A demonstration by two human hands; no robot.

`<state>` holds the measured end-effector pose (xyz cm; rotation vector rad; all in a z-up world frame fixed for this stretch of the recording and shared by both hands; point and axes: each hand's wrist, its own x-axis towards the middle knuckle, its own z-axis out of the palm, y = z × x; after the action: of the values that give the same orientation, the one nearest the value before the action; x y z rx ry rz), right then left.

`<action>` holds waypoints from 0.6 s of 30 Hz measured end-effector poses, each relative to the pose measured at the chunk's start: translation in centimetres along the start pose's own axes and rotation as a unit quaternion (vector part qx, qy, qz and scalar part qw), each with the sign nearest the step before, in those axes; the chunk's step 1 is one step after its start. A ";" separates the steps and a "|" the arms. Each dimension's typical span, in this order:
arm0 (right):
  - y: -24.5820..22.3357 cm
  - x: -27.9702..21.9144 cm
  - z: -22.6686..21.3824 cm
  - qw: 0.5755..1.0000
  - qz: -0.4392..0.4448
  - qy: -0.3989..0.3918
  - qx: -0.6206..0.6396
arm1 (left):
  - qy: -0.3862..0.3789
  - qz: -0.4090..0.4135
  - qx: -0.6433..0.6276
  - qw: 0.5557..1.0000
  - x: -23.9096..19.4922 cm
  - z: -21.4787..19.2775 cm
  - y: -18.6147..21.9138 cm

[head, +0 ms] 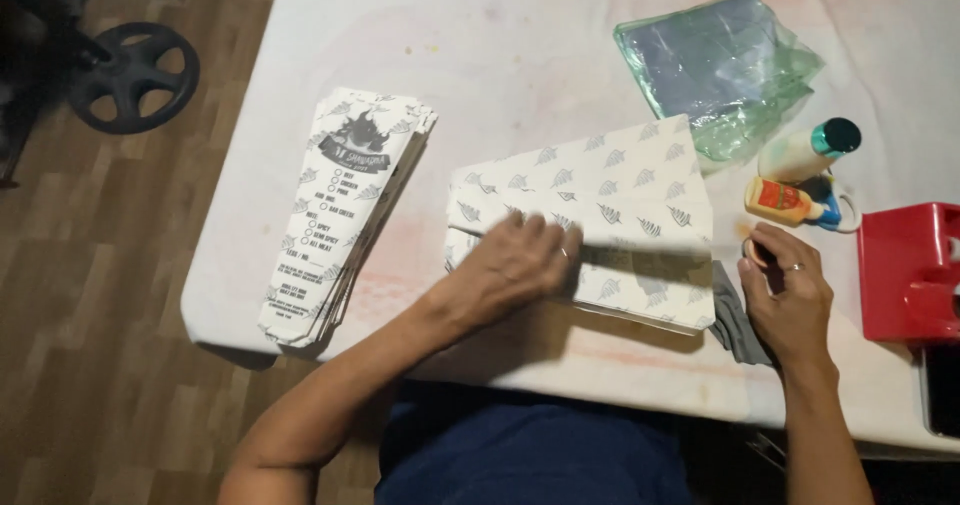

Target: Folding and taping stacks of printed paper wrappers on a work table.

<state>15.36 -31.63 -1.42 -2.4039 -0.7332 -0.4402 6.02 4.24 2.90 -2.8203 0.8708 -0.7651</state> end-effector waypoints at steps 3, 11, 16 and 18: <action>-0.2 -0.2 -0.1 1.000 0.002 0.009 -0.010 | 0.130 -0.130 -0.032 0.982 -2.2 -2.5 -4.0; 0.1 0.0 0.4 0.998 -0.020 0.055 -0.012 | 0.091 -0.553 -0.084 0.824 -14.2 -7.7 -9.2; -4.4 2.0 -0.9 0.993 -0.045 0.106 -0.038 | -0.143 -0.640 -0.111 0.746 -13.7 -7.7 -7.9; -8.7 3.4 -2.0 0.995 -0.079 0.044 0.047 | -0.174 -0.667 -0.149 0.709 -12.2 -9.2 -7.4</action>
<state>12.66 -25.59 5.48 -2.2332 -0.8888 -0.5595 -3.43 17.63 7.25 -3.2979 -1.4181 -0.0214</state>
